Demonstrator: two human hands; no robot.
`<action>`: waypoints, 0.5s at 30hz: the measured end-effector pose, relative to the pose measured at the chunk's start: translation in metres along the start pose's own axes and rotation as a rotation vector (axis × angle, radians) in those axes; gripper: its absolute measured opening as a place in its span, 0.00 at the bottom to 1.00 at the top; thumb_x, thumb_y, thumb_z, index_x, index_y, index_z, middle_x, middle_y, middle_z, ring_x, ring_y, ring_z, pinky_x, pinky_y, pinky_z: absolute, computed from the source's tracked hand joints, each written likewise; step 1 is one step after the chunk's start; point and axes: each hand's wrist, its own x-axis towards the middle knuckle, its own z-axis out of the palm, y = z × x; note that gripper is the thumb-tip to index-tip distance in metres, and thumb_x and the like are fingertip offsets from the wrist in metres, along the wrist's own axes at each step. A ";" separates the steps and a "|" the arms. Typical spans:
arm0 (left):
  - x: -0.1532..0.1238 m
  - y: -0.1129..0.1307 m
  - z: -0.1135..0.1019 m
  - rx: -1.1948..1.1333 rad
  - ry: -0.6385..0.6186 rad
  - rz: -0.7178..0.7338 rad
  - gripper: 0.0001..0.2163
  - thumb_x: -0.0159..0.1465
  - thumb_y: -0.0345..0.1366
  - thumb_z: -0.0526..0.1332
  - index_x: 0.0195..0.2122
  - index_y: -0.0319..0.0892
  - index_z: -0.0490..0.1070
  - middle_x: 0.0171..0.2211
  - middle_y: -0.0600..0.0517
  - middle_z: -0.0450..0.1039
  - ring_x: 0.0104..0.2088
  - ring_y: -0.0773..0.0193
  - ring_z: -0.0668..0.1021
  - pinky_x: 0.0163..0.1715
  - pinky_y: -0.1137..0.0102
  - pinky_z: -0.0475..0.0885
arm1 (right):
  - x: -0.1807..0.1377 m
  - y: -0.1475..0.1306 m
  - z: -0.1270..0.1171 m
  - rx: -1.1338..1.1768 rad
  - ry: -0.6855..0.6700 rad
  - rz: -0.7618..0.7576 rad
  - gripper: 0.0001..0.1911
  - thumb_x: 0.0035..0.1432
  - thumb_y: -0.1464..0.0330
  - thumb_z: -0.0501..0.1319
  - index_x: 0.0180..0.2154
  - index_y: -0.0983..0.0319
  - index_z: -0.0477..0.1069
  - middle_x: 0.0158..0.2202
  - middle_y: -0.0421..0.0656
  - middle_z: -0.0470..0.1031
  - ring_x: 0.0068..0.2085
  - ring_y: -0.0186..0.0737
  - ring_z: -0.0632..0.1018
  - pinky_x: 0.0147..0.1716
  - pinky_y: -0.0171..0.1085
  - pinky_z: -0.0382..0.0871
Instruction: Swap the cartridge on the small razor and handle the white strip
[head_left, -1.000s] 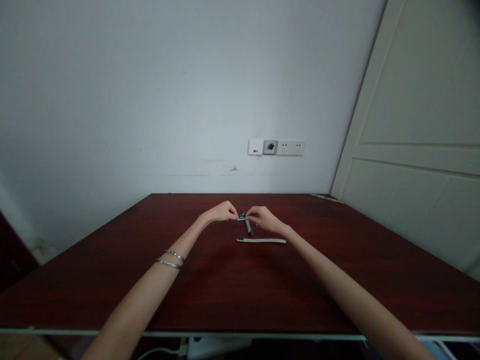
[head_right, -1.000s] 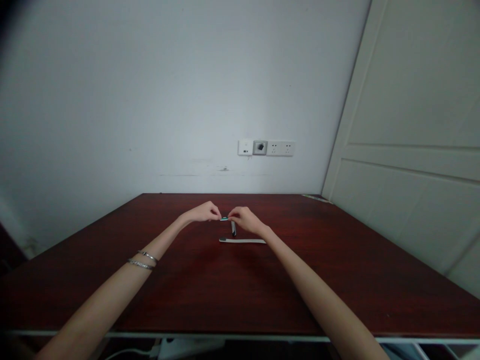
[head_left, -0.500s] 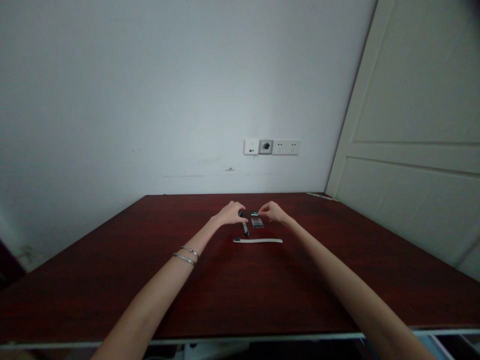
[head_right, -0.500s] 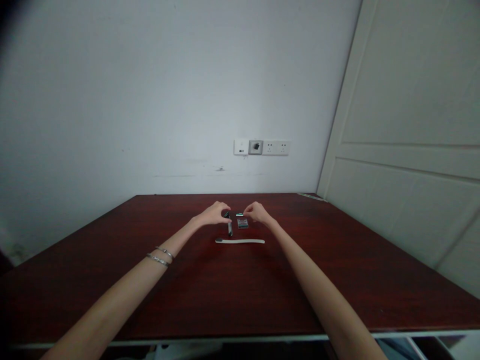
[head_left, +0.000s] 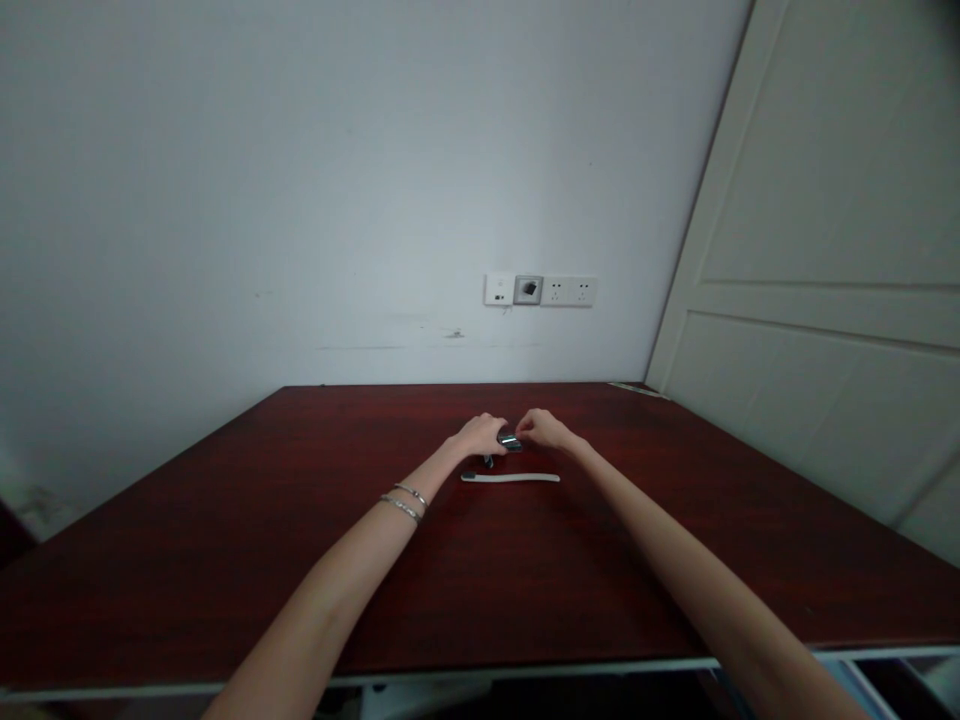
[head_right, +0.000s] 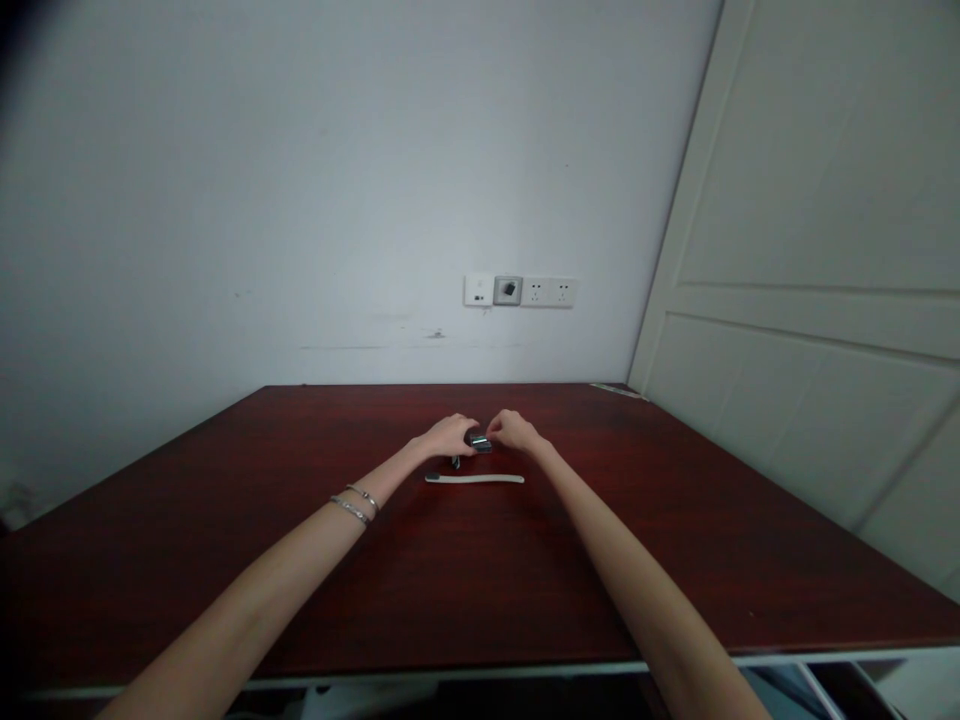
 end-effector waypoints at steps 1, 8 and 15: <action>0.000 0.001 0.000 0.011 -0.015 -0.006 0.24 0.49 0.42 0.63 0.47 0.39 0.68 0.42 0.42 0.73 0.42 0.53 0.75 0.39 0.68 0.68 | 0.000 0.000 0.001 0.000 -0.005 0.003 0.11 0.48 0.68 0.59 0.33 0.62 0.78 0.32 0.42 0.77 0.35 0.36 0.75 0.34 0.29 0.63; -0.002 0.009 -0.004 0.007 -0.045 -0.034 0.22 0.51 0.39 0.61 0.48 0.41 0.66 0.45 0.45 0.72 0.45 0.56 0.75 0.42 0.71 0.68 | -0.001 -0.002 0.005 -0.022 0.022 -0.009 0.08 0.47 0.70 0.62 0.31 0.61 0.78 0.33 0.43 0.78 0.36 0.37 0.75 0.35 0.28 0.64; -0.005 0.012 -0.009 -0.077 -0.032 -0.059 0.19 0.50 0.38 0.64 0.44 0.39 0.68 0.42 0.45 0.74 0.43 0.56 0.76 0.40 0.72 0.68 | -0.002 -0.002 0.003 -0.069 0.073 -0.130 0.08 0.49 0.69 0.61 0.31 0.60 0.78 0.38 0.43 0.77 0.40 0.38 0.75 0.39 0.29 0.63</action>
